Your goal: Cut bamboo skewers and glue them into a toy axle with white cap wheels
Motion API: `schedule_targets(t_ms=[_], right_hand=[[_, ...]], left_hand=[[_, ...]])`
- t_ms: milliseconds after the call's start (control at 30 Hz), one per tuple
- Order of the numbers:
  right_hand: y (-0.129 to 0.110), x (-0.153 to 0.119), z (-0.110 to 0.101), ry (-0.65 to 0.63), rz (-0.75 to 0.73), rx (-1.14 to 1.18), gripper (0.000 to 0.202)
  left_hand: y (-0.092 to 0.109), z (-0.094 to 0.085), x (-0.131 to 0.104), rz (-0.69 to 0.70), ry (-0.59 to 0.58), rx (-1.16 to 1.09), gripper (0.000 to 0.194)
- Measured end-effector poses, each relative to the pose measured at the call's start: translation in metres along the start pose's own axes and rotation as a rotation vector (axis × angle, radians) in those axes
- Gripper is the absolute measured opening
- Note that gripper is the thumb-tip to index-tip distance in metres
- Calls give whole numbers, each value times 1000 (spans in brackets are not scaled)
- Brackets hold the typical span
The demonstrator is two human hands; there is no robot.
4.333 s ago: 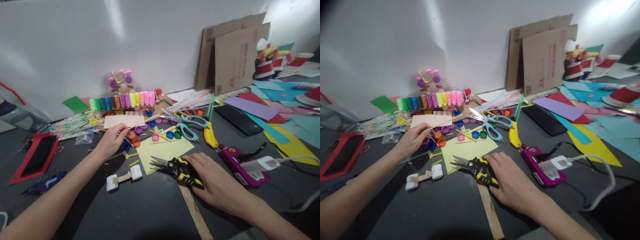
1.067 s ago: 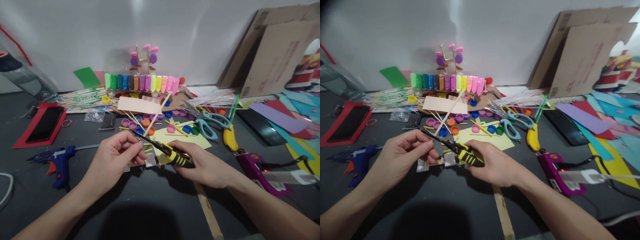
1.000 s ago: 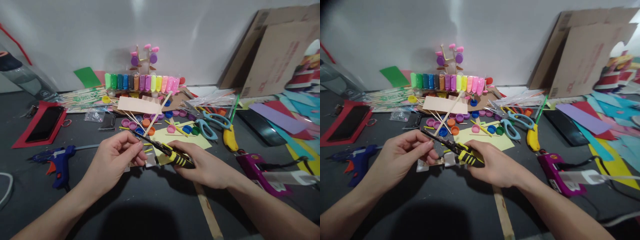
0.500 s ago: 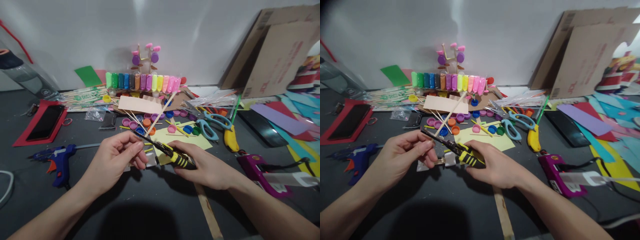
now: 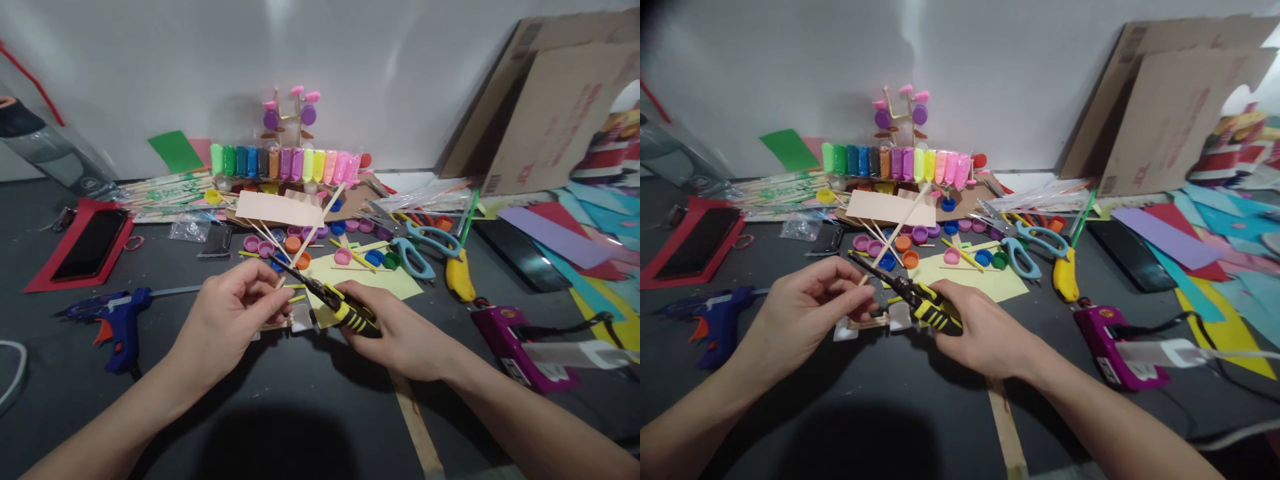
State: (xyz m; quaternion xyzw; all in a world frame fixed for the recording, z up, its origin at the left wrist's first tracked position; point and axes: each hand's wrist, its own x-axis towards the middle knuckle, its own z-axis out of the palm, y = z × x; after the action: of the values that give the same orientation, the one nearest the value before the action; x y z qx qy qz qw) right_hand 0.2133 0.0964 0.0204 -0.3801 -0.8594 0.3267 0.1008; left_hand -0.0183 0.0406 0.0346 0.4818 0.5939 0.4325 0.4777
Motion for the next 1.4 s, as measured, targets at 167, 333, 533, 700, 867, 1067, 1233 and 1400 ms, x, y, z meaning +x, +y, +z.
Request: schedule_targets(t_ms=[167, 333, 533, 700, 867, 1067, 1233, 1400], right_hand=[[-3, 1, -4, -18, 8, 56, 41], [-4, 1, -5, -49, -3, 95, 41], [-1, 0, -6, -58, -8, 93, 46], [-3, 1, -8, -48, -18, 103, 44], [-3, -1, -4, -22, -26, 88, 34], [1, -2, 3, -8, -36, 46, 40], [1, 0, 2, 6, -11, 46, 40], [-1, -1, -3, -5, -9, 69, 43]], left_hand=[[2, 1, -5, 68, 23, 136, 19], [6, 0, -6, 39, -25, 66, 23], [10, -2, -3, -10, -104, -49, 24], [9, -3, -4, -16, -127, -99, 25], [5, -2, -3, -30, -153, -157, 24], [2, 0, 0, -61, -180, -197, 26], [2, 2, -1, -37, -78, -117, 20], [5, 3, -6, 30, -16, 22, 21]])
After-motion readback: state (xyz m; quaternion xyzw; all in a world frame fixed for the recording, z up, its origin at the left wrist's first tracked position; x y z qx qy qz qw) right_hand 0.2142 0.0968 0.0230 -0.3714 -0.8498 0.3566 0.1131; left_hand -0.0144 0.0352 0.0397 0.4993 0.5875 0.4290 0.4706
